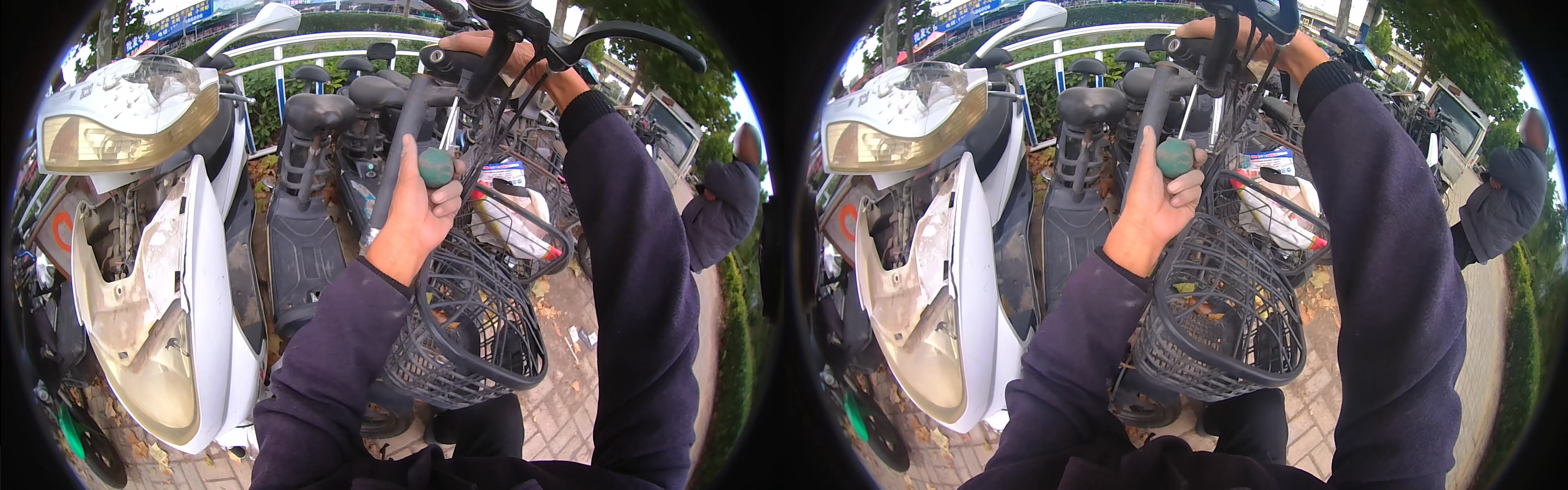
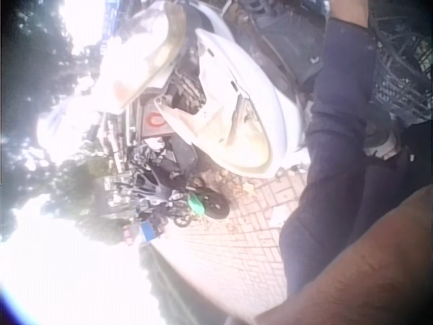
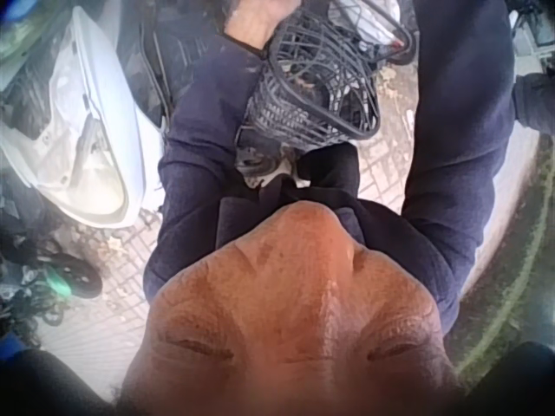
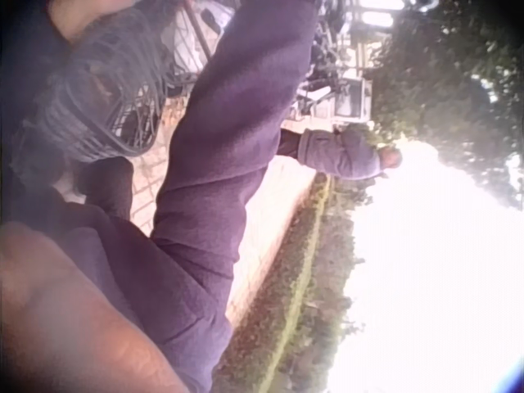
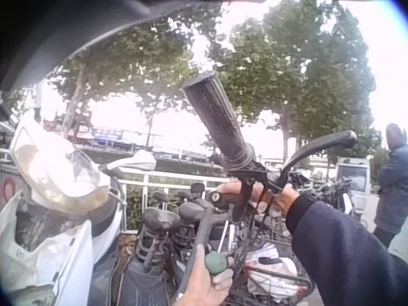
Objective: The person removes a beige plastic cover from the bicycle handlebar area, then uses a screwdriver to tighten screws on the handlebar stem and basket mount. The person repeatedly adjusts and tightens the same fasteners while holding the handlebars.
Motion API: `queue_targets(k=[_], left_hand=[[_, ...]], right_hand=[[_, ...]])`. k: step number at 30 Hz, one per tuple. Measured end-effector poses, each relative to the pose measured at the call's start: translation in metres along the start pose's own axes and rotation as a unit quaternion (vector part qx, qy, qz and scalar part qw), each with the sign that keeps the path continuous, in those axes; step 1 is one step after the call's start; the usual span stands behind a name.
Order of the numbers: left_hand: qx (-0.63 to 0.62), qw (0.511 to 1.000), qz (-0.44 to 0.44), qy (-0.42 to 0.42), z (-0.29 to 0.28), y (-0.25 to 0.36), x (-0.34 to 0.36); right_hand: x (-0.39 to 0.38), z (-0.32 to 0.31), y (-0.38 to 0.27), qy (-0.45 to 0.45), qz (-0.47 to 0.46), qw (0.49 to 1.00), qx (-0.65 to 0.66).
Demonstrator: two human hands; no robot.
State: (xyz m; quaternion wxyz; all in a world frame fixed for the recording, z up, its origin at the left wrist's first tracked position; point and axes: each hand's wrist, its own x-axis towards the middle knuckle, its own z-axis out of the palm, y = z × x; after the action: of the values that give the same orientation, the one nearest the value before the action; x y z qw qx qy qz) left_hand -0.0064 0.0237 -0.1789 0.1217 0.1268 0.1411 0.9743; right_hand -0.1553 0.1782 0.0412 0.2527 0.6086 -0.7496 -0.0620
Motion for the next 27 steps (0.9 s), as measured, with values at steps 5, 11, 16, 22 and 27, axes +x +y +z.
queue_targets(k=[5,11,16,22,27], left_hand=[[0.007,0.998,-0.035,0.053,0.005,0.003,0.002],[0.134,0.976,0.097,0.145,0.02,-0.005,0.001],[0.171,0.964,0.133,0.157,0.028,-0.01,-0.006],[0.245,0.936,0.213,0.14,0.019,-0.012,-0.003],[0.418,0.816,0.365,0.162,0.008,-0.027,0.008]], right_hand=[[0.0,-0.006,-0.014,-0.001,0.024,0.999,0.025],[-0.007,-0.005,-0.021,0.027,0.003,0.999,-0.043],[-0.003,-0.006,-0.024,0.052,-0.014,0.996,-0.076],[-0.003,-0.012,-0.042,0.027,0.221,0.88,0.421],[-0.002,-0.005,-0.035,0.047,0.054,0.916,0.395]])
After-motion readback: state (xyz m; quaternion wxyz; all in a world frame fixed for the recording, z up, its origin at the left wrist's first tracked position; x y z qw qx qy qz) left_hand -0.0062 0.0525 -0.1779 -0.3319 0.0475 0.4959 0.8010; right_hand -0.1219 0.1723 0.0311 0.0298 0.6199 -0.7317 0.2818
